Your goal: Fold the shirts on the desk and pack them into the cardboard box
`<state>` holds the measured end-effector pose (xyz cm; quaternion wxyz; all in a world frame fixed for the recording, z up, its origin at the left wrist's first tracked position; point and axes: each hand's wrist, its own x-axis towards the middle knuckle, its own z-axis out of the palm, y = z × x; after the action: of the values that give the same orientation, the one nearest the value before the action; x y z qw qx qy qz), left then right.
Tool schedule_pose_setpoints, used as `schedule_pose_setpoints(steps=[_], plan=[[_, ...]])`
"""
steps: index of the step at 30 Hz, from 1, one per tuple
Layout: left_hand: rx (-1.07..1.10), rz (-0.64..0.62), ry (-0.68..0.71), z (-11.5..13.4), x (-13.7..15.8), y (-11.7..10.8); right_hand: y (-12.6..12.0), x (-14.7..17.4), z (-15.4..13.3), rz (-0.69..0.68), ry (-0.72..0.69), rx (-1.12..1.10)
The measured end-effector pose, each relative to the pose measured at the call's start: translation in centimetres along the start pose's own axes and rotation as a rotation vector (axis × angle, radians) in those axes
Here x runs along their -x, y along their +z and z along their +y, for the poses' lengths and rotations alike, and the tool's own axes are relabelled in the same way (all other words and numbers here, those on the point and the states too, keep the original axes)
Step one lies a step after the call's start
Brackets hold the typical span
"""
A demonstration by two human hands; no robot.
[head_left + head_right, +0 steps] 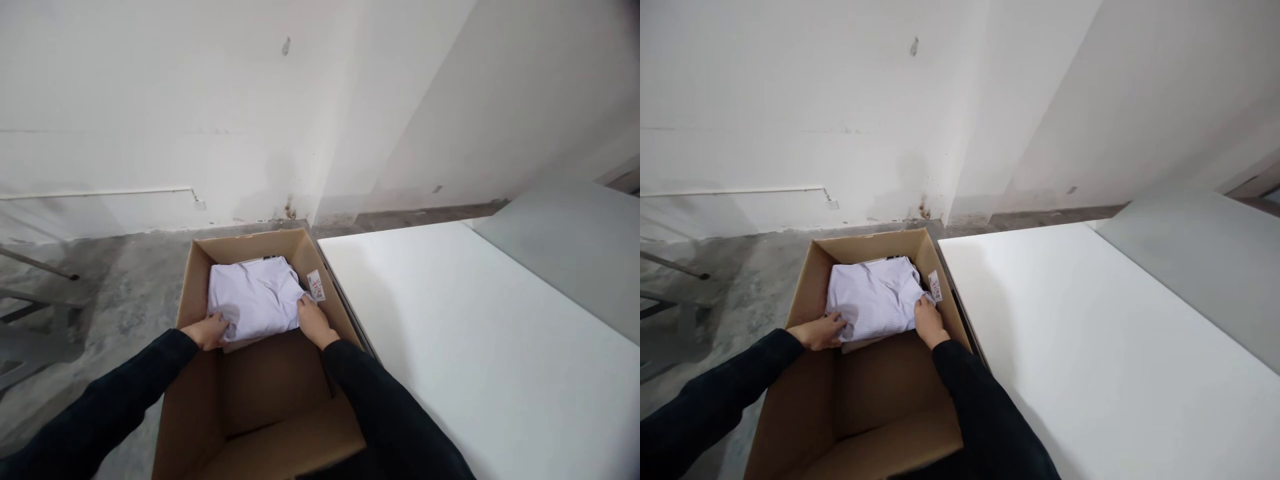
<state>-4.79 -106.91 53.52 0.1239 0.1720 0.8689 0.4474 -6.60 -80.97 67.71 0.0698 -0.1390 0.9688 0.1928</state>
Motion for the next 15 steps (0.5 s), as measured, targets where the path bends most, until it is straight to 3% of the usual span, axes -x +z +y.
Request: schedule_pose_setpoints(steps=[9,15], plan=[[-0.320,-0.208,-0.006,2.0,0.2,-0.7,-0.8,1.0,0.4,-0.073,-0.089,-0.064],[-0.440,-0.222,0.161,8.2,1.2,-1.1,-5.0,5.5,1.1,-0.095,-0.180,-0.017]])
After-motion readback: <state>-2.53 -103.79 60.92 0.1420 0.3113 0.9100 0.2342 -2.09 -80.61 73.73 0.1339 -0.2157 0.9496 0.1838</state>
